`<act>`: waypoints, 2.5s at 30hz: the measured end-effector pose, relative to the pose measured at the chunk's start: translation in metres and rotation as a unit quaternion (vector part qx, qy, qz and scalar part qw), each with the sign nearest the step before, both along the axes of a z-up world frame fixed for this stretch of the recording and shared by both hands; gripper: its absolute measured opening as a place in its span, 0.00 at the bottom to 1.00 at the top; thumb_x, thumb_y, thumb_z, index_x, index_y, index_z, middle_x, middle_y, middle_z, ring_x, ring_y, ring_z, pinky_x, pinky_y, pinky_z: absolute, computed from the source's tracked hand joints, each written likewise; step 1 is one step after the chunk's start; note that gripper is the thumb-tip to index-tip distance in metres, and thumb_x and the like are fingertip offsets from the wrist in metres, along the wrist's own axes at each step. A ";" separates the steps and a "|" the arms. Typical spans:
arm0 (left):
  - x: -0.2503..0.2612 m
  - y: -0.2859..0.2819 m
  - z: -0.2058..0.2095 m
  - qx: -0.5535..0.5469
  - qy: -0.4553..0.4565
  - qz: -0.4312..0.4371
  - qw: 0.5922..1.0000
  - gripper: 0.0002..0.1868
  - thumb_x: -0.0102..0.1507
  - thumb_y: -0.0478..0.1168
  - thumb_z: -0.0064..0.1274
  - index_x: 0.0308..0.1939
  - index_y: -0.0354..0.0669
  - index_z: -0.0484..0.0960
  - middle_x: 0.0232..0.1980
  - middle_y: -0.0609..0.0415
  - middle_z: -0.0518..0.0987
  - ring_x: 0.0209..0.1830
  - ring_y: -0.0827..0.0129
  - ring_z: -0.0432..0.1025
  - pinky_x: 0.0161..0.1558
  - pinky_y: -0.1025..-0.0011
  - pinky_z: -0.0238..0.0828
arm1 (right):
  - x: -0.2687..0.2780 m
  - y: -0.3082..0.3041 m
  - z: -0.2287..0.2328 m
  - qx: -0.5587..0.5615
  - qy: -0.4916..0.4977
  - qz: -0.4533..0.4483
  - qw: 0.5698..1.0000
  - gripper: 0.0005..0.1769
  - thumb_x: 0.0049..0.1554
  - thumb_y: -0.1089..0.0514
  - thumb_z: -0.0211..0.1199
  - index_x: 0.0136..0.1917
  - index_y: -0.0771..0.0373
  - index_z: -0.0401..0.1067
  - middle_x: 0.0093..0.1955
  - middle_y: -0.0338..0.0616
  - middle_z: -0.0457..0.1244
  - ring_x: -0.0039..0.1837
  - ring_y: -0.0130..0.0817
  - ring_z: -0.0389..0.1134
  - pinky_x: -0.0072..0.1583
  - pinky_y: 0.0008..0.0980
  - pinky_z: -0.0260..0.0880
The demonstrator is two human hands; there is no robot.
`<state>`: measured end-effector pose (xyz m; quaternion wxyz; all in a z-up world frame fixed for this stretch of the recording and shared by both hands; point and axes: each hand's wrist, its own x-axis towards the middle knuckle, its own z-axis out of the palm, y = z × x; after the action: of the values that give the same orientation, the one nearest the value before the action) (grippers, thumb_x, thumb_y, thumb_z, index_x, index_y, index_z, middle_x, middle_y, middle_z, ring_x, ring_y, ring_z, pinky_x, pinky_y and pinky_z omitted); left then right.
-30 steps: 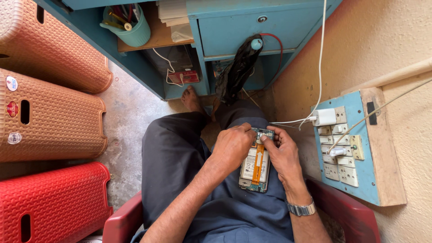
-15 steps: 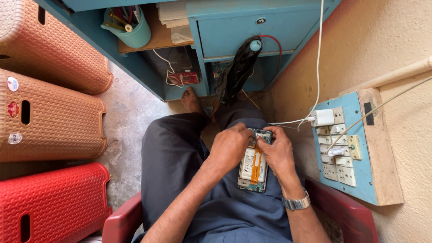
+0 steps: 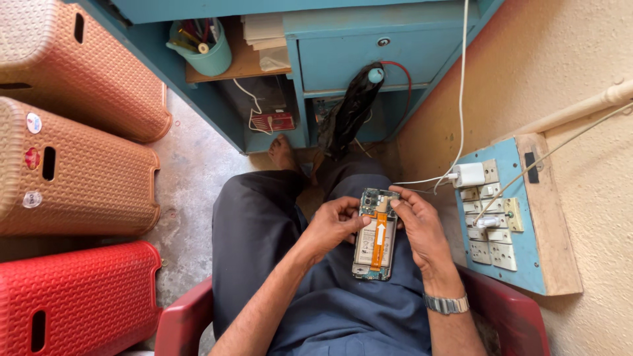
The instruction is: The person handles internal components of a disassembled smartphone, connecting and disconnecting ribbon cables by hand, and picks up intact smartphones from the desk.
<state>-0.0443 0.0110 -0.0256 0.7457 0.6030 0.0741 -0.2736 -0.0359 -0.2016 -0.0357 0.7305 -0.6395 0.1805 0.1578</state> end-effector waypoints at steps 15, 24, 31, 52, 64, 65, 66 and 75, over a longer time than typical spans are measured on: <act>-0.009 -0.002 -0.002 -0.077 -0.032 0.103 0.991 0.13 0.66 0.44 0.59 0.40 0.35 0.84 0.33 0.60 0.80 0.31 0.82 0.69 0.33 0.79 0.65 | -0.024 0.010 0.018 0.090 -0.012 0.038 0.995 0.15 0.64 0.60 0.60 0.61 0.70 0.74 0.50 0.43 0.71 0.48 0.27 0.70 0.53 0.29 0.73; -0.015 0.003 0.017 -0.111 -0.044 0.113 0.986 0.11 0.63 0.41 0.62 0.42 0.36 0.84 0.37 0.58 0.83 0.35 0.81 0.74 0.38 0.79 0.72 | -0.027 0.018 0.030 0.063 -0.049 0.037 0.996 0.14 0.62 0.60 0.60 0.59 0.68 0.75 0.50 0.42 0.71 0.48 0.25 0.71 0.53 0.27 0.73; -0.019 0.000 0.013 -0.117 -0.071 0.122 0.983 0.10 0.64 0.40 0.63 0.44 0.36 0.85 0.39 0.59 0.84 0.37 0.81 0.73 0.40 0.79 0.72 | -0.023 0.026 0.029 0.094 -0.034 0.045 0.994 0.13 0.64 0.57 0.59 0.55 0.69 0.74 0.47 0.43 0.71 0.46 0.26 0.71 0.51 0.29 0.73; 0.046 0.086 0.077 -0.045 -0.157 0.300 0.940 0.14 0.67 0.38 0.55 0.52 0.32 0.82 0.38 0.57 0.81 0.36 0.77 0.76 0.33 0.78 0.76 | -0.008 0.009 -0.058 -0.023 0.040 -0.055 0.997 0.14 0.63 0.55 0.58 0.53 0.70 0.74 0.38 0.46 0.70 0.36 0.27 0.69 0.38 0.27 0.71; -0.018 -0.005 -0.024 0.040 -0.025 0.048 0.998 0.16 0.65 0.44 0.59 0.52 0.36 0.82 0.39 0.56 0.84 0.35 0.78 0.76 0.32 0.77 0.76 | -0.015 0.017 -0.028 0.016 -0.058 -0.047 0.997 0.15 0.65 0.53 0.56 0.55 0.67 0.75 0.45 0.42 0.70 0.43 0.23 0.70 0.46 0.23 0.72; -0.017 -0.005 -0.025 0.010 -0.015 0.051 0.999 0.16 0.65 0.43 0.59 0.51 0.35 0.82 0.40 0.56 0.84 0.35 0.78 0.76 0.32 0.77 0.75 | -0.016 0.019 -0.026 0.047 -0.064 -0.044 0.996 0.15 0.66 0.54 0.56 0.55 0.68 0.74 0.45 0.43 0.70 0.43 0.24 0.70 0.46 0.24 0.73; -0.018 -0.008 -0.025 -0.021 -0.006 0.054 0.998 0.16 0.66 0.42 0.58 0.51 0.34 0.83 0.40 0.55 0.84 0.35 0.77 0.76 0.32 0.77 0.74 | -0.019 0.018 -0.022 0.077 -0.070 -0.042 0.994 0.15 0.66 0.54 0.56 0.55 0.69 0.74 0.45 0.43 0.70 0.43 0.24 0.71 0.47 0.25 0.73; -0.015 -0.003 -0.014 -0.110 0.020 0.093 0.989 0.13 0.65 0.40 0.60 0.48 0.33 0.83 0.37 0.54 0.84 0.34 0.76 0.77 0.33 0.77 0.77 | -0.016 0.025 -0.007 0.087 -0.052 -0.043 0.994 0.14 0.66 0.54 0.55 0.53 0.68 0.73 0.44 0.42 0.70 0.43 0.24 0.70 0.47 0.24 0.73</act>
<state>-0.0596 0.0076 -0.0395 0.8280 0.5021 0.1142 -0.2220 -0.0523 -0.1762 -0.0430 0.7980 -0.5721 0.1553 0.1084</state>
